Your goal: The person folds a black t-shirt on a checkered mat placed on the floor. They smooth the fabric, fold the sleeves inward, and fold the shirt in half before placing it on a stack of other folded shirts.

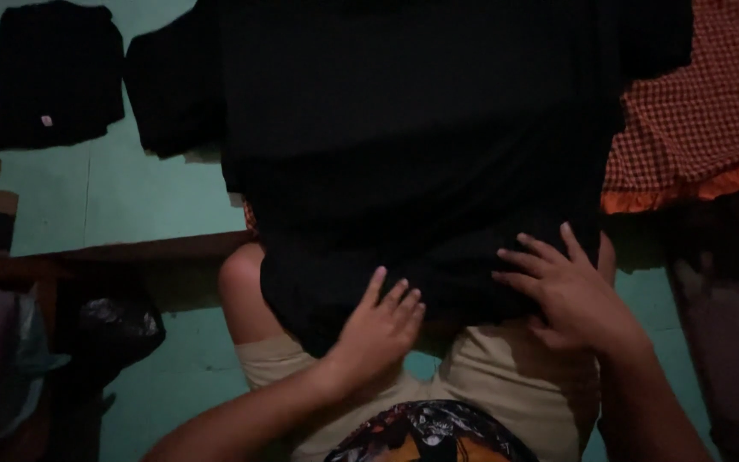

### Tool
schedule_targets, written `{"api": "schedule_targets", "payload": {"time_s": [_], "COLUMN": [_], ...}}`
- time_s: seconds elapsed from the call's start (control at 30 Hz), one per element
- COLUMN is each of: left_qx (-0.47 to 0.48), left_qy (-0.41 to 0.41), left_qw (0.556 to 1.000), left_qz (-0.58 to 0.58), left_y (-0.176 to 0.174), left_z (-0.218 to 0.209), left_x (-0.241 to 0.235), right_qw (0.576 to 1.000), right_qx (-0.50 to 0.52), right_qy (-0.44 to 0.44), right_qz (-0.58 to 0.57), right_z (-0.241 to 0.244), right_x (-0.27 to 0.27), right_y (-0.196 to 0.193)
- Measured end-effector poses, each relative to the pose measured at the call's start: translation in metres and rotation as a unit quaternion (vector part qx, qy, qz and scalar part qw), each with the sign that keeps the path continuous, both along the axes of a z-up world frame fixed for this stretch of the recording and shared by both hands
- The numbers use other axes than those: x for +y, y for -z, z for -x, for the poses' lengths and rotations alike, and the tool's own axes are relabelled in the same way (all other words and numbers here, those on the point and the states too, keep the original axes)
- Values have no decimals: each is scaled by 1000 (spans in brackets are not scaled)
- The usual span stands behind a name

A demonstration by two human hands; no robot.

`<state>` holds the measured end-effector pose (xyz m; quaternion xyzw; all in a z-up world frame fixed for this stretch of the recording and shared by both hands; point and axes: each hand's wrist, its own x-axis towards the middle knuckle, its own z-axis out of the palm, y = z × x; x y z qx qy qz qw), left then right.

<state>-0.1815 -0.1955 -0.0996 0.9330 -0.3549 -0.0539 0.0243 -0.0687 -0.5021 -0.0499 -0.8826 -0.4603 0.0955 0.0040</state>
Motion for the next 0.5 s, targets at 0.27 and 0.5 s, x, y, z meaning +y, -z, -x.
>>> {"api": "schedule_targets", "payload": {"time_s": [0.27, 0.5], "left_qx": [-104, -106], "left_qy": [-94, -30], "left_qw": [989, 971], "left_qz": [47, 212], "left_y": [55, -50], "left_z": [-15, -6], "left_x": [7, 48], "right_qw": [991, 976], "right_qx": [-5, -107], "right_qy": [17, 168], "right_qz": [-132, 92], "right_z": [4, 13], "right_x": [-42, -60], "right_y": [-6, -55]}}
